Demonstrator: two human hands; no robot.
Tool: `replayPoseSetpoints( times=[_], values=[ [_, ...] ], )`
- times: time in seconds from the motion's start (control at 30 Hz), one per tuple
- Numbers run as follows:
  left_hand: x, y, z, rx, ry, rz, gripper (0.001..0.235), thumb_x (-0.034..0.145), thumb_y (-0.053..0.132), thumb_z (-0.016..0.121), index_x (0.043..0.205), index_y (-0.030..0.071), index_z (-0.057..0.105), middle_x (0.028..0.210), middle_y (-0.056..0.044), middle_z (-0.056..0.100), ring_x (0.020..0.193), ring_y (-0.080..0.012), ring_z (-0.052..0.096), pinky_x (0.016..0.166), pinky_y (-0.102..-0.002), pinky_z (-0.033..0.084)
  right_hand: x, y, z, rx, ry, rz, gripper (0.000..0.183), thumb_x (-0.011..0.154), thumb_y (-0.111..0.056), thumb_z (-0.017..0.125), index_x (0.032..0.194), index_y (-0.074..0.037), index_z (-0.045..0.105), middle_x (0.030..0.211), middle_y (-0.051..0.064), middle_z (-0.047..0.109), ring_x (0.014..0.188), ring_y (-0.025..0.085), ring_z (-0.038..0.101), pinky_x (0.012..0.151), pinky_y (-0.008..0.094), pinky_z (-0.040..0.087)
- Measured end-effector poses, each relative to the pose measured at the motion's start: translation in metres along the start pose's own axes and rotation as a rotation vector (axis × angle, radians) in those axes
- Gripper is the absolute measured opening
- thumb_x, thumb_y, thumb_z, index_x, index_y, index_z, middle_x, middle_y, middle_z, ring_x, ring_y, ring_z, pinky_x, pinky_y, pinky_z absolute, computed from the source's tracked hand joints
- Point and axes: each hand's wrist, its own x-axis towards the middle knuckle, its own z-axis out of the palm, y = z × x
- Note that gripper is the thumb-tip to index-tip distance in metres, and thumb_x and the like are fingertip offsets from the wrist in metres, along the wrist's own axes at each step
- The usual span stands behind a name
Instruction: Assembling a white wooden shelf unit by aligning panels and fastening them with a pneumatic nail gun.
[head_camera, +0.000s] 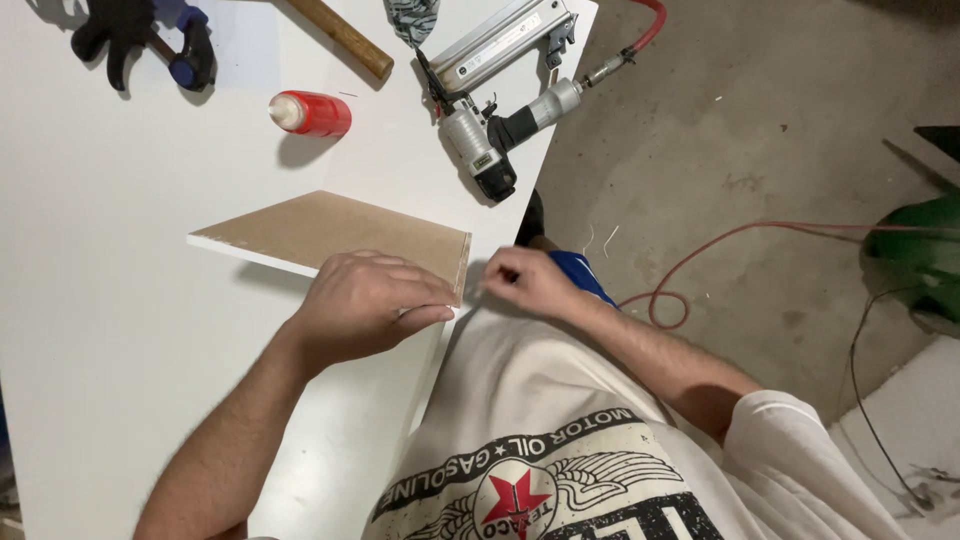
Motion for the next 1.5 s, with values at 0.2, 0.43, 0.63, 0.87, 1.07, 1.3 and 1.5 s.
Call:
replayPoseSetpoints(
  times=[0.2, 0.43, 0.63, 0.87, 1.07, 1.3, 1.5],
  values=[
    [0.002, 0.009, -0.004, -0.035, 0.012, -0.044, 0.01, 0.088, 0.028, 0.079, 0.098, 0.029, 0.081, 0.097, 0.013, 0.082, 0.094, -0.0146, 0.077, 0.082, -0.035, 0.058, 0.031, 0.082, 0.001, -0.194, 0.126, 0.006, 0.021, 0.092, -0.01, 0.08, 0.112, -0.006, 0.075, 0.102, 0.014, 0.076, 0.091, 0.03, 0.074, 0.078, 0.039, 0.06],
    [0.001, 0.006, -0.001, -0.045, 0.029, -0.047, 0.009, 0.089, 0.028, 0.078, 0.097, 0.031, 0.08, 0.096, 0.015, 0.081, 0.094, -0.0122, 0.076, 0.081, -0.033, 0.059, 0.045, 0.107, 0.008, -0.338, 0.075, -0.029, 0.023, 0.092, -0.012, 0.079, 0.115, -0.008, 0.077, 0.104, 0.013, 0.077, 0.094, 0.03, 0.075, 0.079, 0.039, 0.063],
    [0.0, 0.004, 0.0, -0.047, 0.001, -0.056, 0.009, 0.092, 0.029, 0.076, 0.099, 0.032, 0.08, 0.097, 0.015, 0.081, 0.097, -0.0121, 0.076, 0.084, -0.035, 0.059, 0.046, 0.122, 0.008, -0.351, 0.078, -0.055, 0.02, 0.091, -0.016, 0.08, 0.111, -0.015, 0.078, 0.1, 0.005, 0.077, 0.092, 0.024, 0.075, 0.079, 0.034, 0.062],
    [0.002, 0.006, -0.004, -0.051, 0.0, -0.047, 0.008, 0.091, 0.028, 0.077, 0.098, 0.03, 0.08, 0.096, 0.013, 0.081, 0.097, -0.0135, 0.077, 0.084, -0.037, 0.06, 0.045, 0.122, 0.009, -0.292, 0.087, -0.025, 0.025, 0.091, -0.018, 0.08, 0.116, -0.017, 0.077, 0.099, 0.005, 0.076, 0.093, 0.025, 0.074, 0.079, 0.035, 0.061],
    [0.003, 0.005, -0.003, -0.075, -0.019, -0.083, 0.009, 0.09, 0.031, 0.078, 0.099, 0.034, 0.08, 0.096, 0.016, 0.08, 0.094, -0.0124, 0.076, 0.085, -0.035, 0.058, 0.046, 0.121, 0.008, -0.266, 0.118, 0.01, 0.026, 0.086, -0.017, 0.084, 0.111, -0.015, 0.077, 0.093, 0.003, 0.075, 0.086, 0.02, 0.073, 0.078, 0.033, 0.06],
    [0.003, 0.011, -0.009, -0.01, -0.043, -0.053, 0.008, 0.091, 0.031, 0.077, 0.098, 0.029, 0.081, 0.099, 0.011, 0.081, 0.091, -0.0183, 0.076, 0.081, -0.038, 0.058, 0.048, 0.129, 0.01, -0.272, 0.141, 0.023, 0.03, 0.085, -0.02, 0.086, 0.112, -0.018, 0.074, 0.092, 0.0, 0.072, 0.086, 0.018, 0.073, 0.077, 0.03, 0.06],
    [0.004, 0.017, -0.01, 0.023, -0.053, -0.081, 0.011, 0.093, 0.034, 0.072, 0.097, 0.028, 0.082, 0.101, 0.006, 0.081, 0.091, -0.0251, 0.076, 0.075, -0.041, 0.058, 0.046, 0.124, 0.011, -0.241, 0.149, 0.016, 0.031, 0.085, -0.018, 0.086, 0.113, -0.015, 0.073, 0.092, 0.001, 0.072, 0.085, 0.019, 0.073, 0.077, 0.031, 0.059]
  ],
)
